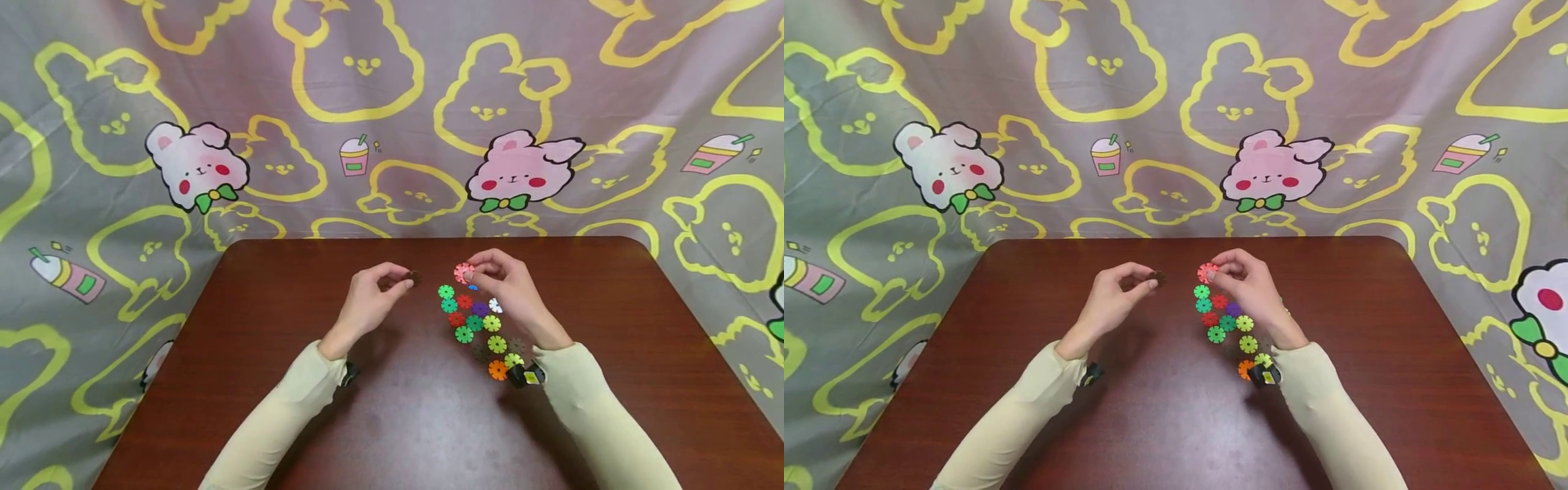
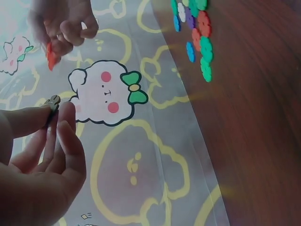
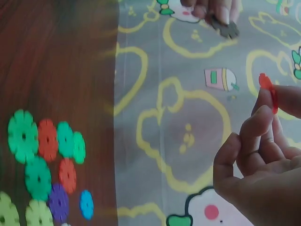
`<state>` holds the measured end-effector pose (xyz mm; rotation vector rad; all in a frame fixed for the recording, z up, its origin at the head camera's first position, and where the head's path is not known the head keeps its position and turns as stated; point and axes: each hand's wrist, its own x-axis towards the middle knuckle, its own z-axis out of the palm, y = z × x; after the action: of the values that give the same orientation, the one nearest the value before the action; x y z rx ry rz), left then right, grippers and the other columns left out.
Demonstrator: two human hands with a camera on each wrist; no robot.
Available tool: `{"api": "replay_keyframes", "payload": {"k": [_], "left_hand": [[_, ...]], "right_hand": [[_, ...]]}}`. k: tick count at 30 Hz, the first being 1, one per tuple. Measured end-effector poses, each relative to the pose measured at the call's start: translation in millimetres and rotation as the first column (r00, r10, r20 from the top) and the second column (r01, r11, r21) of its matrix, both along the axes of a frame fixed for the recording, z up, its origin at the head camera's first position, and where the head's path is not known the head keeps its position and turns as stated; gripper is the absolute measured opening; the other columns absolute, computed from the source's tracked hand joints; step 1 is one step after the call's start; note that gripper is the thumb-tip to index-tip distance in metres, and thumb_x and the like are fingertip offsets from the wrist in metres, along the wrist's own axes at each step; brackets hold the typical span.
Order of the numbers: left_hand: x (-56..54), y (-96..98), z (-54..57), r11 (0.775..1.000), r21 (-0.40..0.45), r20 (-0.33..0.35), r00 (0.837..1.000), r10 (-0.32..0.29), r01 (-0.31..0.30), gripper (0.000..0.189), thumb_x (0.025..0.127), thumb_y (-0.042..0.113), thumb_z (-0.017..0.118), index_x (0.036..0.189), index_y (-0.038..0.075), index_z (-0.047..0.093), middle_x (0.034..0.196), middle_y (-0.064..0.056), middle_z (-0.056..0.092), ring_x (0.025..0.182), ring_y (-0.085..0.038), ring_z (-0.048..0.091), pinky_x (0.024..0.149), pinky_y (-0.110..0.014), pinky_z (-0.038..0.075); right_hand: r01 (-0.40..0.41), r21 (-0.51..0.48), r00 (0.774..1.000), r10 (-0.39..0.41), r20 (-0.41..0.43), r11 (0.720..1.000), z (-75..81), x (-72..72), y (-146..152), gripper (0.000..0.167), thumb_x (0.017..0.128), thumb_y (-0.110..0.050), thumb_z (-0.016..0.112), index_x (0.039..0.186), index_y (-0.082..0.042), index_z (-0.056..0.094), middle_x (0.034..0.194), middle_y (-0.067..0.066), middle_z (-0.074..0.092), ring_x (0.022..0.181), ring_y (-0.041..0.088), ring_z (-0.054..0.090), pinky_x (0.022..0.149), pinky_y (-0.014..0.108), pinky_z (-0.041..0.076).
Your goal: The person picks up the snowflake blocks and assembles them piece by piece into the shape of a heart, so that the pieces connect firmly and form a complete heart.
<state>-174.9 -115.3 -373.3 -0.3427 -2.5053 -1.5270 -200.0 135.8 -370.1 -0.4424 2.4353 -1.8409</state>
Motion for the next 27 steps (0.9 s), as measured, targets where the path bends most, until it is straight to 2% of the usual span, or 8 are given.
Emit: {"api": "replay_keyframes", "payload": {"k": [6,13,17,19,23,27], "left_hand": [[-1.7,4.9,-0.4,0.996,0.083,0.011,0.999,-0.033,0.031,0.014,0.085,0.008,0.071,0.099,0.006,0.072,0.092,-0.01,0.074,0.078,-0.025,0.072,0.066,-0.024,0.054],[-2.2,8.4,-0.8,0.988,0.146,0.027,0.998,-0.048,0.043,0.015,0.086,0.007,0.071,0.1,0.004,0.072,0.091,-0.014,0.074,0.078,-0.028,0.072,0.064,-0.019,0.051],[-1.9,10.5,-0.7,0.984,0.17,0.056,0.997,-0.056,0.046,0.016,0.086,0.006,0.071,0.101,0.0,0.07,0.092,-0.019,0.073,0.081,-0.034,0.071,0.063,-0.017,0.049],[-2.1,11.5,-0.4,0.984,0.171,0.072,0.996,-0.058,0.045,0.017,0.086,0.005,0.07,0.101,-0.003,0.069,0.094,-0.022,0.072,0.083,-0.037,0.071,0.062,-0.015,0.049],[-2.8,12.9,0.1,0.986,0.16,0.093,0.994,-0.062,0.047,0.017,0.086,0.001,0.068,0.101,-0.008,0.067,0.096,-0.024,0.071,0.084,-0.038,0.07,0.062,-0.015,0.048],[-2.5,13.2,-0.2,0.987,0.156,0.092,0.994,-0.062,0.047,0.017,0.086,0.001,0.068,0.1,-0.007,0.068,0.096,-0.023,0.071,0.083,-0.036,0.071,0.062,-0.015,0.048]], "right_hand": [[-0.024,-0.08,0.999,0.027,0.036,0.997,-3.7,1.5,-17.0,0.027,0.091,-0.019,0.067,0.112,-0.003,0.06,0.084,-0.003,0.068,0.078,0.011,0.068,0.073,0.027,0.056],[-0.02,-0.071,0.999,0.023,0.045,0.997,-5.7,1.5,-26.5,0.029,0.09,-0.024,0.068,0.113,-0.007,0.061,0.087,-0.003,0.07,0.082,0.016,0.067,0.078,0.032,0.056],[-0.012,-0.053,0.999,0.014,0.042,0.999,-5.5,1.9,-29.8,0.029,0.09,-0.026,0.069,0.112,-0.008,0.062,0.09,-0.004,0.071,0.087,0.016,0.066,0.082,0.039,0.054],[-0.012,-0.046,0.999,0.014,0.044,0.999,-5.1,2.5,-31.3,0.029,0.09,-0.027,0.069,0.111,-0.009,0.062,0.09,-0.004,0.072,0.086,0.019,0.065,0.079,0.039,0.054],[-0.006,-0.037,0.999,0.008,0.049,0.999,-4.3,3.5,-33.2,0.029,0.089,-0.03,0.07,0.11,-0.011,0.063,0.089,-0.006,0.072,0.082,0.019,0.063,0.067,0.032,0.05],[-0.005,-0.04,0.999,0.006,0.042,0.999,-3.8,3.6,-33.7,0.029,0.089,-0.03,0.069,0.11,-0.01,0.063,0.089,-0.005,0.072,0.08,0.019,0.061,0.062,0.029,0.048]]}}
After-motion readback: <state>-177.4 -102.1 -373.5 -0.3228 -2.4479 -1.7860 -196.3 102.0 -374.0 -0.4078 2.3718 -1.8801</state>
